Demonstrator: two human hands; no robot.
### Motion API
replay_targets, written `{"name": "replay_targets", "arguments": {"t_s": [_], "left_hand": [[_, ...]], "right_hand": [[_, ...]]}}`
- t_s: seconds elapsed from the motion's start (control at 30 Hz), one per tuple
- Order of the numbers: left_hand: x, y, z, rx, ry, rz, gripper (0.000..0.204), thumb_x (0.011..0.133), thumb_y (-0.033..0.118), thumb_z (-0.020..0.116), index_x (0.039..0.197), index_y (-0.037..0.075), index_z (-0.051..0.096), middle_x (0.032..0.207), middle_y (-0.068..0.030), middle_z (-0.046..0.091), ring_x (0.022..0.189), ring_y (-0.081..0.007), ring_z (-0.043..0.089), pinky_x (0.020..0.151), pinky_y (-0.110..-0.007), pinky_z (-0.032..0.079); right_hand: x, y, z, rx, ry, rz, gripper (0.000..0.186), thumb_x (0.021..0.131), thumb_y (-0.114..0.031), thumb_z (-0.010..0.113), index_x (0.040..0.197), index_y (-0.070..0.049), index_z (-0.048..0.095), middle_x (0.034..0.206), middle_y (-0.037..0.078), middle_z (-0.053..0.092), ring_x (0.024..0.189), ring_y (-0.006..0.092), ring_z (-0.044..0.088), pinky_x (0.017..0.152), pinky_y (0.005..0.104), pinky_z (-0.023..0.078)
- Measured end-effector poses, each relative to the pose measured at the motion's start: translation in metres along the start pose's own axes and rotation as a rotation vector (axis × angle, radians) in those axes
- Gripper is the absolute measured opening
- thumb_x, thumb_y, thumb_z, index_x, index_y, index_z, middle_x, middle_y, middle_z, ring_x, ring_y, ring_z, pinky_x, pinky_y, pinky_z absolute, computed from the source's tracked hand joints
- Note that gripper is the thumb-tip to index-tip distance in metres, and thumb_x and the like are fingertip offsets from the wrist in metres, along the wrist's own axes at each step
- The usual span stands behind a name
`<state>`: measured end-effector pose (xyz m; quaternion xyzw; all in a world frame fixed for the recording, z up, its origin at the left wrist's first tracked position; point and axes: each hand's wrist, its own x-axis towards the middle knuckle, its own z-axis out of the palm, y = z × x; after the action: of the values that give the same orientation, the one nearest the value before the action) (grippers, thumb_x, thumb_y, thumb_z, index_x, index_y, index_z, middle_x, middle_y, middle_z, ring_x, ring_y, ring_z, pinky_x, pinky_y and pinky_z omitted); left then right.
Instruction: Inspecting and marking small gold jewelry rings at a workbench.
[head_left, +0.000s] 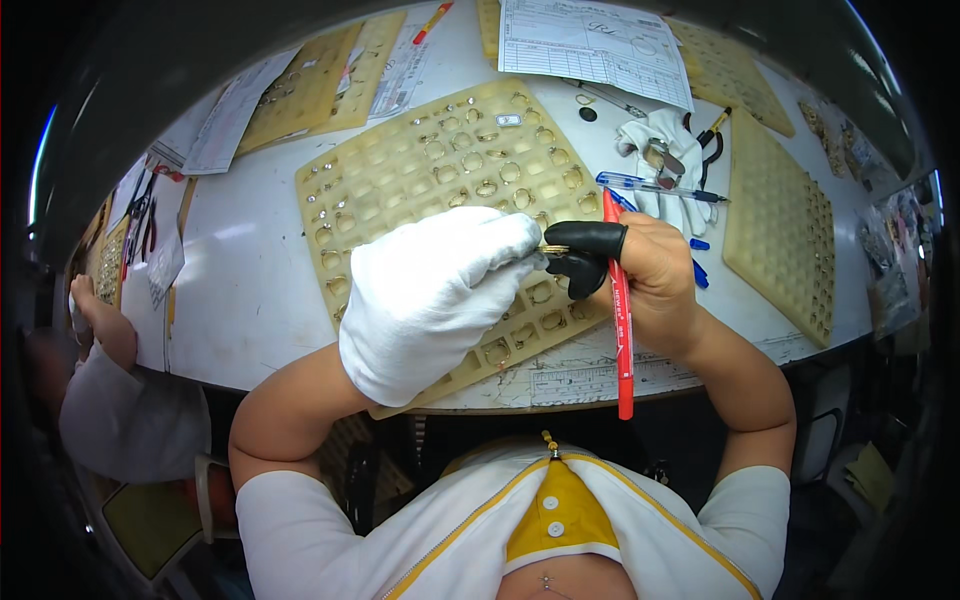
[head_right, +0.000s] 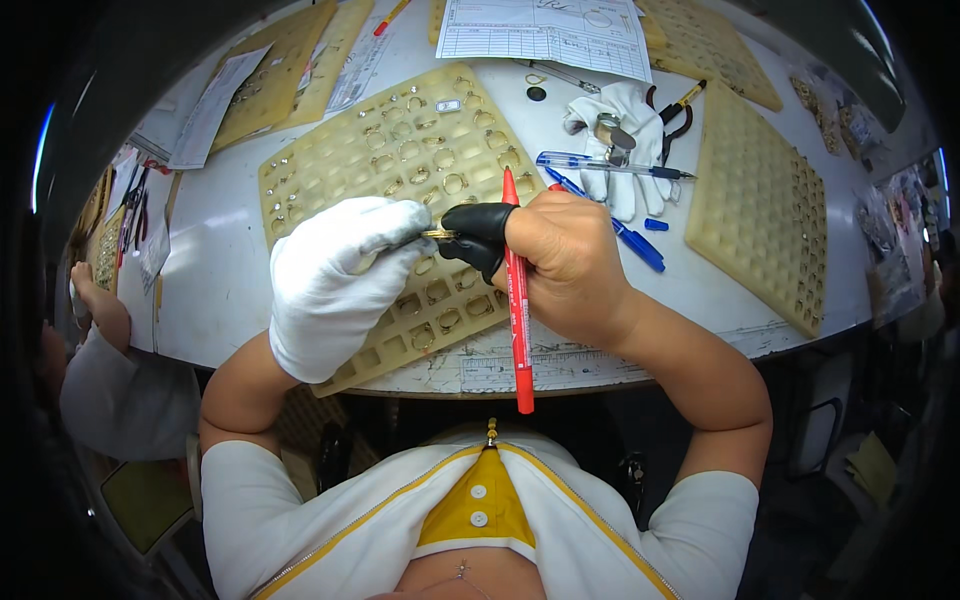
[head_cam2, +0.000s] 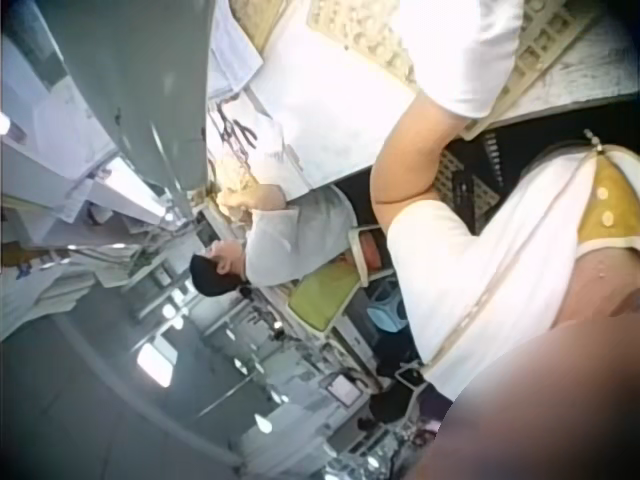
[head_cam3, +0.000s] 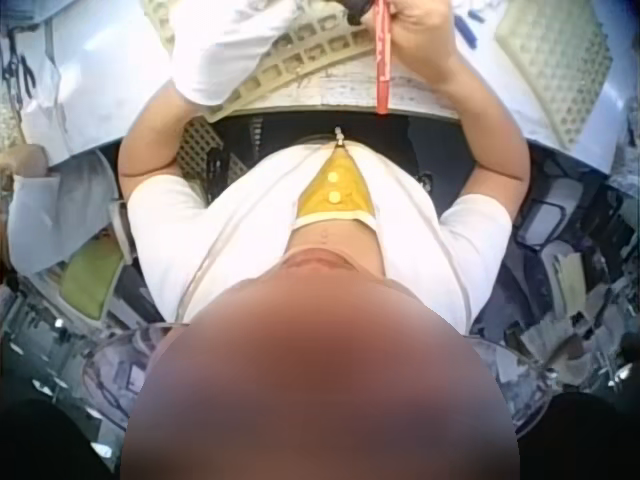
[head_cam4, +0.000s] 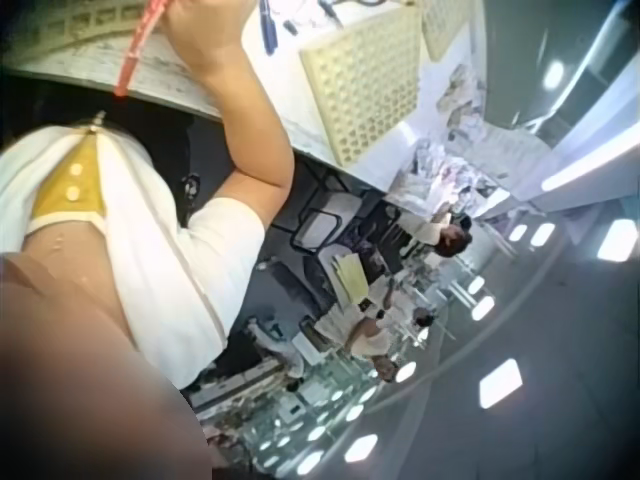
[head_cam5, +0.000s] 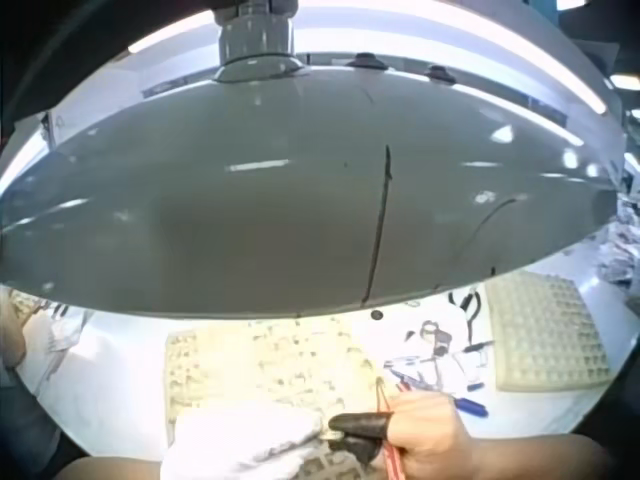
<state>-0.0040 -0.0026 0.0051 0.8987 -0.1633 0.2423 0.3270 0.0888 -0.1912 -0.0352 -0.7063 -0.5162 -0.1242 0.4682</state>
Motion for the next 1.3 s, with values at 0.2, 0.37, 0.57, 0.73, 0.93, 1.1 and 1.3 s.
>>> {"name": "replay_targets", "arguments": {"t_s": [0.2, 0.37, 0.57, 0.73, 0.93, 1.1, 1.3], "left_hand": [[0.001, 0.000, 0.004, 0.020, 0.032, 0.055, 0.026, 0.069, 0.000, 0.071, 0.093, 0.006, 0.066, 0.083, -0.0097, 0.065, 0.069, -0.0232, 0.064, 0.062, -0.029, 0.051], [0.004, 0.009, 0.002, 0.101, -0.057, -0.095, 0.019, 0.070, 0.004, 0.070, 0.088, 0.006, 0.068, 0.082, -0.0095, 0.065, 0.070, -0.0242, 0.064, 0.062, -0.029, 0.051], [-0.003, -0.001, 0.005, 0.036, -0.063, -0.160, 0.013, 0.075, 0.009, 0.066, 0.088, 0.006, 0.067, 0.082, -0.0095, 0.064, 0.070, -0.0244, 0.063, 0.063, -0.030, 0.050], [0.002, -0.003, 0.001, 0.057, -0.155, -0.174, 0.017, 0.078, 0.010, 0.064, 0.094, 0.007, 0.066, 0.088, -0.0100, 0.064, 0.076, -0.0255, 0.063, 0.068, -0.030, 0.050], [0.012, -0.017, 0.005, 0.006, 0.106, -0.227, 0.017, 0.081, 0.008, 0.066, 0.097, 0.001, 0.065, 0.091, -0.0120, 0.065, 0.081, -0.0193, 0.063, 0.076, -0.028, 0.049], [0.009, -0.026, 0.010, 0.006, 0.160, -0.266, 0.017, 0.084, 0.006, 0.064, 0.100, -0.001, 0.065, 0.096, -0.0089, 0.065, 0.086, -0.0134, 0.061, 0.079, -0.025, 0.047], [0.009, -0.030, 0.006, -0.063, 0.138, -0.291, 0.020, 0.087, 0.004, 0.061, 0.104, -0.004, 0.062, 0.097, -0.0074, 0.065, 0.090, -0.0124, 0.059, 0.085, -0.025, 0.045]], "right_hand": [[0.000, 0.000, -0.003, -0.005, -0.034, 0.006, 0.039, 0.059, 0.001, 0.068, 0.096, -0.008, 0.068, 0.056, 0.006, 0.054, 0.050, 0.0227, 0.052, 0.049, 0.0326, 0.038], [0.002, -0.002, 0.000, 0.042, -0.034, 0.013, 0.037, 0.062, 0.002, 0.068, 0.098, -0.006, 0.067, 0.059, 0.007, 0.057, 0.051, 0.0224, 0.053, 0.049, 0.0326, 0.040], [0.001, -0.017, 0.000, 0.342, -0.107, 0.387, 0.024, 0.084, 0.003, 0.058, 0.108, 0.002, 0.062, 0.081, 0.005, 0.065, 0.062, 0.0096, 0.061, 0.055, 0.0211, 0.050], [0.004, -0.020, -0.003, 0.366, -0.023, 0.329, 0.025, 0.075, 0.004, 0.063, 0.099, -0.001, 0.066, 0.070, 0.005, 0.064, 0.060, 0.0088, 0.058, 0.055, 0.0224, 0.045], [0.007, -0.001, -0.048, -0.143, -0.036, 0.131, 0.033, 0.066, 0.002, 0.068, 0.098, -0.006, 0.069, 0.067, 0.005, 0.061, 0.061, 0.0171, 0.052, 0.058, 0.0289, 0.043], [-0.035, 0.015, -0.112, -0.377, -0.055, 0.451, 0.034, 0.063, 0.006, 0.063, 0.095, -0.005, 0.068, 0.070, 0.006, 0.055, 0.063, 0.0149, 0.052, 0.055, 0.0286, 0.043], [-0.087, 0.001, -0.201, -0.559, 0.081, 0.889, 0.004, 0.075, -0.002, 0.059, 0.078, -0.004, 0.056, 0.061, 0.012, 0.057, 0.055, 0.0268, 0.058, 0.053, 0.0344, 0.042]]}}
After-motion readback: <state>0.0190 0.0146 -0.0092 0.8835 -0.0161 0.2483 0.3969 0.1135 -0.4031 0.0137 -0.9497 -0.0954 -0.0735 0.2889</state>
